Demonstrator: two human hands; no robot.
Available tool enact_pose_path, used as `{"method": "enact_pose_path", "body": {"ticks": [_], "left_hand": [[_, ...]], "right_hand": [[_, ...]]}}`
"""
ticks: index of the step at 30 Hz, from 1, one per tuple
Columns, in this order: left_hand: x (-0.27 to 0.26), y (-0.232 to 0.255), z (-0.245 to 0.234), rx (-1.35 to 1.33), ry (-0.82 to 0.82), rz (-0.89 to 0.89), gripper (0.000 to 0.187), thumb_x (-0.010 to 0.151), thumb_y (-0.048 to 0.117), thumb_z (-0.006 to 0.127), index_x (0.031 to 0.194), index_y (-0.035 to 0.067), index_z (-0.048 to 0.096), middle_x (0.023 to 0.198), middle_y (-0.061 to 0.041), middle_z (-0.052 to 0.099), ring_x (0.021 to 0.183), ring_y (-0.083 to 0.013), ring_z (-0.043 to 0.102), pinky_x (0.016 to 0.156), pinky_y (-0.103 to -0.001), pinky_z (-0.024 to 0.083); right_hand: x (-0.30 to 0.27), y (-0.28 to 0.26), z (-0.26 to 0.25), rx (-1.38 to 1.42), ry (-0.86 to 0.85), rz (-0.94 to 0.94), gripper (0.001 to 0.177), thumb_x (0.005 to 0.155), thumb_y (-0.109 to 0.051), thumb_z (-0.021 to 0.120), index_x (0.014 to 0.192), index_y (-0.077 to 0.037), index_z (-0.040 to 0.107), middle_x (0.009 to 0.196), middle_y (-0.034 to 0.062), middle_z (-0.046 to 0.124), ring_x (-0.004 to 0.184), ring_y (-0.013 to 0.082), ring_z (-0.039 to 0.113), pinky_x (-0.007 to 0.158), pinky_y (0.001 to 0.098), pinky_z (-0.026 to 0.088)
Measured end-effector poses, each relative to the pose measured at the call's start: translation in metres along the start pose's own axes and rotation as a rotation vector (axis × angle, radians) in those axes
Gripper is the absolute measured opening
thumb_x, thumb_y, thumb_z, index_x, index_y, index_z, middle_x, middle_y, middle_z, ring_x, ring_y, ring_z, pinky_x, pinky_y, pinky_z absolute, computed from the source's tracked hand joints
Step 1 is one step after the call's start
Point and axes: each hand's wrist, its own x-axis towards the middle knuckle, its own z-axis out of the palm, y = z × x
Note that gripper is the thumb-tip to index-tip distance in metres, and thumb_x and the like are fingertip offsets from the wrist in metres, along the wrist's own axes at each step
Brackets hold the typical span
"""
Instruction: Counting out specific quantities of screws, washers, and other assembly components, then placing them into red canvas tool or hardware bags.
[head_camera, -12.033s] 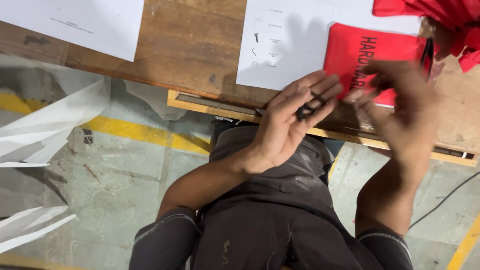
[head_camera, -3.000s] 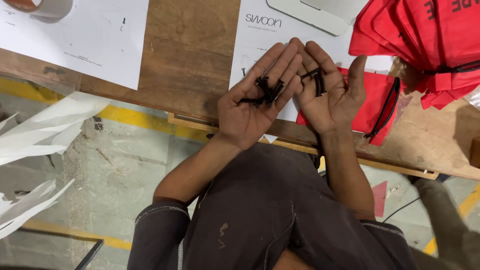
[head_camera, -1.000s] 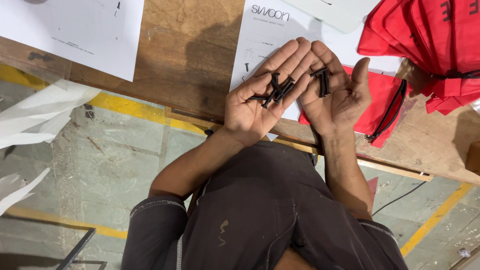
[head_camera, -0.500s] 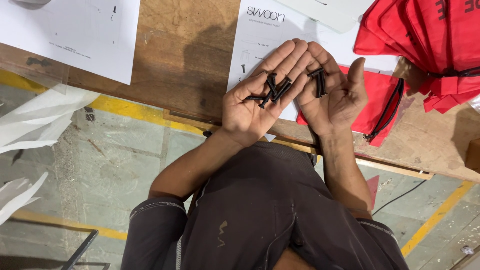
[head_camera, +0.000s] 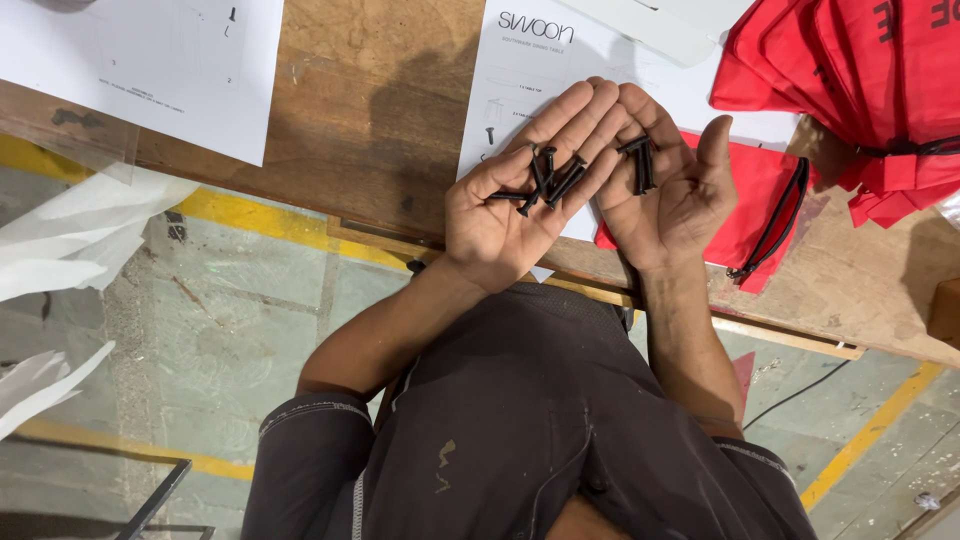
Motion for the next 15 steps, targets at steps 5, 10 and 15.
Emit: {"method": "enact_pose_path", "body": {"ticks": [5,10,15], "left_hand": [[-0.001,-0.001,0.0,0.0,0.0,0.005,0.072,0.103,0.017,0.04,0.166,-0.002,0.013,0.177,-0.015,0.012,0.163,-0.0246,0.006,0.137,-0.04,0.013],[0.001,0.0,0.008,-0.105,0.024,-0.035,0.071,0.103,0.022,0.034,0.165,-0.001,0.011,0.175,-0.014,0.01,0.167,-0.0244,0.004,0.139,-0.041,0.013],[-0.001,0.002,0.011,-0.046,-0.008,-0.046,0.071,0.103,0.022,0.032,0.167,0.0,0.01,0.177,-0.013,0.01,0.168,-0.0244,0.004,0.135,-0.038,0.012]], "right_hand": [[0.0,0.0,-0.001,0.001,-0.017,-0.003,0.077,0.115,-0.057,0.037,0.145,0.013,0.052,0.141,0.0238,0.06,0.134,0.0284,0.058,0.121,0.0368,0.046],[0.0,0.0,0.004,-0.023,0.013,-0.006,0.077,0.113,-0.057,0.037,0.144,0.012,0.052,0.148,0.0254,0.055,0.141,0.029,0.056,0.125,0.0386,0.043],[-0.001,0.0,0.004,-0.04,0.003,-0.007,0.077,0.113,-0.057,0.037,0.144,0.011,0.052,0.15,0.0258,0.054,0.142,0.0297,0.055,0.126,0.04,0.042]]}}
